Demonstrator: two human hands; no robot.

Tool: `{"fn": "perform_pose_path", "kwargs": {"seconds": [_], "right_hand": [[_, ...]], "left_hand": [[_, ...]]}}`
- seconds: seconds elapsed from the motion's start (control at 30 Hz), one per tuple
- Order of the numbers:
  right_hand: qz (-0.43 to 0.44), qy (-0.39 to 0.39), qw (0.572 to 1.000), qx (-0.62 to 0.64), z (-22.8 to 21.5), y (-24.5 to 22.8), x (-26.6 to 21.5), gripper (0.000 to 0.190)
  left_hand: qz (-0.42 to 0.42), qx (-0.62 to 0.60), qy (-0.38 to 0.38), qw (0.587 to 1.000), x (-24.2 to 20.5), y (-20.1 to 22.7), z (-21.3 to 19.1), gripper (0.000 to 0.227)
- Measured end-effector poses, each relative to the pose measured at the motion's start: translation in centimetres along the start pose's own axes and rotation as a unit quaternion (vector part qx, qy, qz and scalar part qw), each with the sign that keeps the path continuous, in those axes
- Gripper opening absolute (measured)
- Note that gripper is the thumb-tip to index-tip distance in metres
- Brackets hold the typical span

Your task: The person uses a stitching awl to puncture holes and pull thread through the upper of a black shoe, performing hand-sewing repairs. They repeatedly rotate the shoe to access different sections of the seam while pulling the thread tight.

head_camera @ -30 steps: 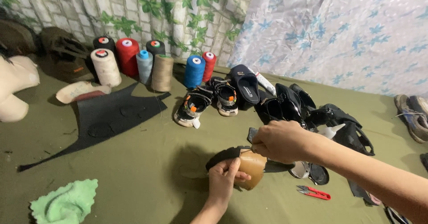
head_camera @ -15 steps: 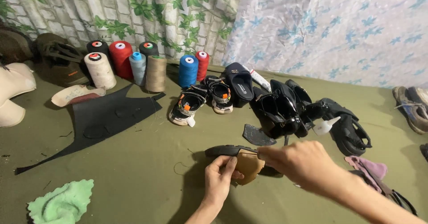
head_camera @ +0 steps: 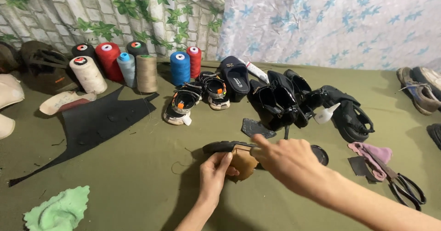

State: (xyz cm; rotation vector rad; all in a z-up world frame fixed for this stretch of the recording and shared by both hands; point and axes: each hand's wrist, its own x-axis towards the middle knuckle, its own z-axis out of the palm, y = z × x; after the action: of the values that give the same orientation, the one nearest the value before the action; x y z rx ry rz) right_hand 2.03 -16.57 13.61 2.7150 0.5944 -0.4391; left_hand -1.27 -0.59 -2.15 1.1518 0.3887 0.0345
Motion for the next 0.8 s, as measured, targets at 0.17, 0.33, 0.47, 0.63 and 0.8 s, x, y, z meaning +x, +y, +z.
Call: {"fn": "perform_pose_path", "kwargs": {"seconds": [0.17, 0.33, 0.47, 0.63, 0.8], "right_hand": [[-0.106, 0.155, 0.974, -0.129, 2.4, -0.8, 0.9, 0.028], [-0.076, 0.098, 0.987, -0.104, 0.7, -0.6, 0.8, 0.008], [-0.059, 0.087, 0.992, -0.063, 0.6, -0.1, 0.3, 0.009], [-0.057, 0.106, 0.992, -0.036, 2.0, -0.6, 0.0, 0.014], [-0.095, 0.140, 0.981, -0.098, 2.1, -0.9, -0.8, 0.015]], "left_hand": [[-0.053, -0.013, -0.003, 0.999, 0.0, 1.4, -0.2, 0.026], [0.021, -0.026, -0.057, 0.998, 0.9, -0.4, -1.4, 0.036], [-0.004, 0.005, -0.052, 0.999, 0.3, 0.8, -1.0, 0.042], [-0.023, 0.045, -0.004, 0.999, 0.7, 0.6, -0.6, 0.051], [-0.017, 0.057, 0.008, 0.998, -0.1, 0.8, -0.2, 0.044]]}}
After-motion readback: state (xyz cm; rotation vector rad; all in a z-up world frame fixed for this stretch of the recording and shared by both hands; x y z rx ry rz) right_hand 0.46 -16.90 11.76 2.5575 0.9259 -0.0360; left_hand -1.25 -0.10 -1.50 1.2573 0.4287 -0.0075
